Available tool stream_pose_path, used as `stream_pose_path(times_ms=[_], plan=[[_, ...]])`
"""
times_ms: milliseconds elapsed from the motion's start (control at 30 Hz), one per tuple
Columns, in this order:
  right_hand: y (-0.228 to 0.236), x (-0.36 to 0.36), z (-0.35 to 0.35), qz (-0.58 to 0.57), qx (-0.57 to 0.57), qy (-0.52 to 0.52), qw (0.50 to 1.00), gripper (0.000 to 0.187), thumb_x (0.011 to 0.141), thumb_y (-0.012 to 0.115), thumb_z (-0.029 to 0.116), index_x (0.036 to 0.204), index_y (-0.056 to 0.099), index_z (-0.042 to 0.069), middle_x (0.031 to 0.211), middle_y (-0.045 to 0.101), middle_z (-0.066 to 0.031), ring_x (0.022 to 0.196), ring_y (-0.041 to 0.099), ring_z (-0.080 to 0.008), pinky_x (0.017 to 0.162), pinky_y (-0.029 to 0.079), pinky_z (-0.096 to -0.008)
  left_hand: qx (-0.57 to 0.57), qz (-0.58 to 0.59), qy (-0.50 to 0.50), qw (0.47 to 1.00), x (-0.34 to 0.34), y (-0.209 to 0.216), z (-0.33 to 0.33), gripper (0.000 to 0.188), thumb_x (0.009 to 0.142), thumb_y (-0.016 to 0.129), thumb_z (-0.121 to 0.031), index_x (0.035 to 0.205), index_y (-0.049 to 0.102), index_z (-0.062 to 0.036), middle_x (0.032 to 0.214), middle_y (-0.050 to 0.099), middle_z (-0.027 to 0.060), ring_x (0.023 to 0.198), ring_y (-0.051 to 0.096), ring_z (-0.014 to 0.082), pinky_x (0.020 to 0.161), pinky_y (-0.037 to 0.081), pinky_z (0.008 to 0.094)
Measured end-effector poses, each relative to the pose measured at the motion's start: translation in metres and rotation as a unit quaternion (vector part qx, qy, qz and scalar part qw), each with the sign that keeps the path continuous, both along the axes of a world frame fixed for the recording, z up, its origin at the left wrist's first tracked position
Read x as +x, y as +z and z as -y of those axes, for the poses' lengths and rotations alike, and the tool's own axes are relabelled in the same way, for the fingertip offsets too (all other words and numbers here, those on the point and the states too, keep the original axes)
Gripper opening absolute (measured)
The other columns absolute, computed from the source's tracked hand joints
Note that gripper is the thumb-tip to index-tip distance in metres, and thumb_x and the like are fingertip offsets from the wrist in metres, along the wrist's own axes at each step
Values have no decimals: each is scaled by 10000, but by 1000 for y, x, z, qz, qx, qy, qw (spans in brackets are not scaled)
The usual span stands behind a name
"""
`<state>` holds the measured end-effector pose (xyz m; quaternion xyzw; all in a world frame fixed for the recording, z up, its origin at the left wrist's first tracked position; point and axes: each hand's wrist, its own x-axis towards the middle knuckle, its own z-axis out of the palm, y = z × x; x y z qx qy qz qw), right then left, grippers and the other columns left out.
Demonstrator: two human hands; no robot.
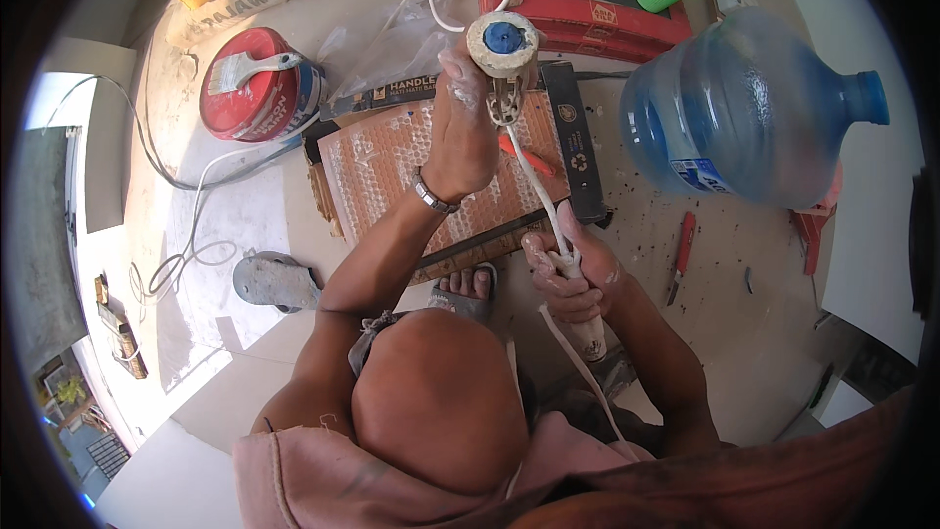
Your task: The person uses pliers to cut a blue plastic cap and then inserts it into a white light fixture. They adjust the fixture and cap to ensure a proper fit.
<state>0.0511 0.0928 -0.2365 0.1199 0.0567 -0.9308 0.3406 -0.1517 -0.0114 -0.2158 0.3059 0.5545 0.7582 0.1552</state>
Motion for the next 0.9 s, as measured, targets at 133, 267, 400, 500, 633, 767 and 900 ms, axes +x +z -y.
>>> stream_pose_path(times_ms=[133,267,400,500,633,767,900], plan=[[-4,3,-19,20,285,30,958,534,1011,439,614,918,511,93,544,393,32,343,314,-31,286,289,-212,-99,-211,40,972,9,-18,13,498,1062,348,-386,1325,525,-3,1134,575,100,1027,559,218,903,445,344],[2,13,-41,-28,505,104,856,424,988,590,504,895,553,92,593,454,21,422,425,-62,354,399,-255,-83,-251,15,964,23,-21,15,574,1025,413,-458,1272,563,38,1229,505,193,1132,501,313,988,403,397],[16,35,-67,-28,618,170,767,491,949,649,526,893,630,39,630,514,8,471,492,-93,414,451,-274,-96,-232,-56,966,39,-10,3,471,940,606,-338,1234,631,29,1226,468,196,1128,476,326,986,403,408],[29,61,-97,-29,685,204,698,496,975,622,507,896,672,20,652,555,-3,540,551,-107,480,468,-278,-59,-265,-127,954,50,4,-17,441,885,695,-235,1241,656,21,1179,583,194,1047,563,324,941,447,403],[48,126,-119,-26,681,203,703,472,1008,584,449,893,696,5,670,592,-35,620,608,-129,549,490,-304,-39,-320,-283,903,76,23,-46,492,768,774,-62,1241,663,17,1177,667,172,999,643,321,872,520,386],[69,201,-126,-16,681,279,677,419,1025,561,381,924,716,4,722,637,-63,635,625,-164,609,504,-352,-95,-346,-409,839,120,23,-74,467,714,743,19,1168,637,-7,1133,681,165,1002,673,347,884,532,396],[53,255,-122,6,722,270,637,366,1025,565,341,970,734,20,788,683,-80,648,626,-192,651,501,-378,-185,-306,-514,780,159,14,-94,443,746,762,7,1152,601,-70,1110,669,150,1044,661,354,868,551,418]])
